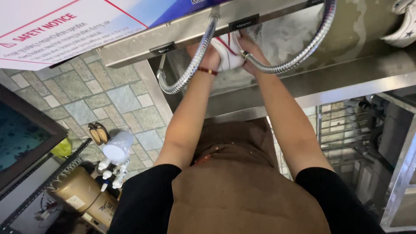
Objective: Wash a pair of red and white sneakers using a professional shoe washing station.
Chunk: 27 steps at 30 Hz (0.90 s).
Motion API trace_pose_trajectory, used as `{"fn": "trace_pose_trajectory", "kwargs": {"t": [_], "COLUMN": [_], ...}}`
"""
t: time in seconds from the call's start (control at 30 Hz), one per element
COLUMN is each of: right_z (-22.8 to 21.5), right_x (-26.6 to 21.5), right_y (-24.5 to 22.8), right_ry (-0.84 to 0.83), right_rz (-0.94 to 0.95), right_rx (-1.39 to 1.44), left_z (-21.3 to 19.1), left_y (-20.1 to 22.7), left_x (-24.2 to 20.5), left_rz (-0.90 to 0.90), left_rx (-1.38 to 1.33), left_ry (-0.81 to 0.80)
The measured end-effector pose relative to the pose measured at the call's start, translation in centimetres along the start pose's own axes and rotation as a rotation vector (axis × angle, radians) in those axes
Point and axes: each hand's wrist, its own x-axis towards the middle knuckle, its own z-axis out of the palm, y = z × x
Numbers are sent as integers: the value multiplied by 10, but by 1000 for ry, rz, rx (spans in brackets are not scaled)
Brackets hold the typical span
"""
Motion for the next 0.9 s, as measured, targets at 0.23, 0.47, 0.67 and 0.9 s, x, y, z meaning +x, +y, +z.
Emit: {"fn": "trace_pose_trajectory", "kwargs": {"t": [0.23, 0.47, 0.67, 0.9], "right_z": [0, 14, 8, 24], "right_x": [-5, -4, 0, -1], "right_y": [-12, -32, -32, -48], "right_ry": [114, 149, 241, 336], "right_rz": [-229, -261, -308, -281], "right_rx": [-286, -88, -88, -330], "left_z": [30, 29, 38, 18], "left_y": [-3, 7, 9, 18], "left_x": [-19, 33, -8, 20], "left_rz": [-265, -348, -179, -214], "left_rx": [188, 87, 300, 636], "left_ry": [-158, -17, -444, -624]}}
